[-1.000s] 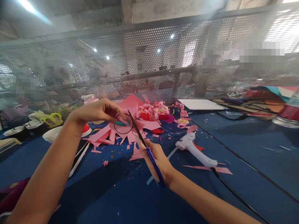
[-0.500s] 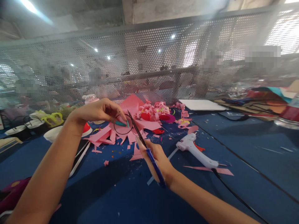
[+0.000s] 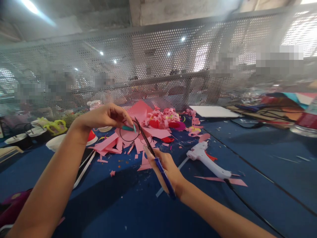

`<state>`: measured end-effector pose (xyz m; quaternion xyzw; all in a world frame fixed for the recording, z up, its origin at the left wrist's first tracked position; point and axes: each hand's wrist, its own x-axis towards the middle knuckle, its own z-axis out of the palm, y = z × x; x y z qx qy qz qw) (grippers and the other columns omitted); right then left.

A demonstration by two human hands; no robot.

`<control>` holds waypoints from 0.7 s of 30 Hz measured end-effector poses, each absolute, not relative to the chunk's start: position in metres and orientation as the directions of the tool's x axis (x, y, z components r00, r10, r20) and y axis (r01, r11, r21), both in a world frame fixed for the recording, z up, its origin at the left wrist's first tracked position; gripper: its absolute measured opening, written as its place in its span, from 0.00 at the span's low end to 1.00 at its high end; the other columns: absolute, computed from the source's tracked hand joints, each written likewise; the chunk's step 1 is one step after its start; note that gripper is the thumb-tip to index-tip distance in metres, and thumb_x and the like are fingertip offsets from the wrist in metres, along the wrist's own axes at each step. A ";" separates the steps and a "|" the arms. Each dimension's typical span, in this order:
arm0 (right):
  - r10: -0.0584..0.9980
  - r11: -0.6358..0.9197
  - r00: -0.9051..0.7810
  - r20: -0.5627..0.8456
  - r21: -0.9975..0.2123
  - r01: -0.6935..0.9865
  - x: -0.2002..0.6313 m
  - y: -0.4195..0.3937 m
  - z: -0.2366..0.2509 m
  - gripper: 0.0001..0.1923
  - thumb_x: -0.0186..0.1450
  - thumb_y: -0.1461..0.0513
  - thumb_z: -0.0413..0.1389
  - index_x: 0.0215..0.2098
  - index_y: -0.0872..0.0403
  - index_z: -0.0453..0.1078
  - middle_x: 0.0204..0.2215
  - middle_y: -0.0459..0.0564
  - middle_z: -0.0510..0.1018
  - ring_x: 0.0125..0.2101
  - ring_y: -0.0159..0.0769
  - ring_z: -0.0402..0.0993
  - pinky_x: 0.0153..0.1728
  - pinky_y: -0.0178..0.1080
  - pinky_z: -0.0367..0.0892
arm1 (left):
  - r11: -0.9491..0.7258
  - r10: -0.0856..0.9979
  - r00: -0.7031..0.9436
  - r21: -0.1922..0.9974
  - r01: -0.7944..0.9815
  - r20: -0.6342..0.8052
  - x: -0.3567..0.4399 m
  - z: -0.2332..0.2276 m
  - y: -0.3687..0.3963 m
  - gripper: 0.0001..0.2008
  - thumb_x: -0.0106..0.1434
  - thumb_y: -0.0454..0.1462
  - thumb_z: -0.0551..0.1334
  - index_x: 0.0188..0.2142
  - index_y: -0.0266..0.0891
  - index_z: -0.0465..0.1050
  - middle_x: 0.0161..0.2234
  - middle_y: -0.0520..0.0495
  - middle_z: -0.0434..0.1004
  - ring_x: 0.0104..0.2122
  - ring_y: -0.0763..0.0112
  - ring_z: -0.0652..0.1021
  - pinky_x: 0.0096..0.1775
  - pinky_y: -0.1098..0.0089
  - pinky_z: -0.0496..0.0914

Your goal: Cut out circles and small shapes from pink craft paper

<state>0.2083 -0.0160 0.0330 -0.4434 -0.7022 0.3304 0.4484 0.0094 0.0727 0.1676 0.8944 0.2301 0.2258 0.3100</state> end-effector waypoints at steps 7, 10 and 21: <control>0.923 0.382 -0.186 0.338 -0.865 0.326 0.207 -0.017 0.031 0.23 0.61 0.45 0.43 0.20 0.53 0.55 0.12 0.39 0.54 0.14 0.24 0.48 0.14 0.31 0.47 | -0.691 0.556 0.790 0.672 0.266 0.259 0.011 0.168 0.076 0.10 0.46 0.27 0.62 0.28 0.37 0.77 0.28 0.46 0.78 0.32 0.69 0.77 0.32 0.73 0.71; 0.926 0.375 -0.164 0.339 -0.871 0.318 0.206 -0.017 0.032 0.23 0.60 0.45 0.45 0.20 0.54 0.58 0.12 0.39 0.54 0.15 0.25 0.49 0.15 0.31 0.47 | -0.682 0.574 0.771 0.682 0.264 0.275 0.011 0.168 0.076 0.10 0.45 0.25 0.62 0.28 0.36 0.77 0.28 0.45 0.78 0.31 0.68 0.78 0.31 0.73 0.71; 0.922 0.380 -0.189 0.337 -0.880 0.286 0.206 -0.016 0.032 0.23 0.59 0.45 0.45 0.20 0.53 0.57 0.12 0.38 0.52 0.15 0.26 0.50 0.15 0.31 0.48 | -0.698 0.514 0.832 0.666 0.264 0.208 0.008 0.166 0.080 0.11 0.49 0.28 0.62 0.32 0.38 0.77 0.31 0.45 0.78 0.33 0.69 0.77 0.32 0.74 0.71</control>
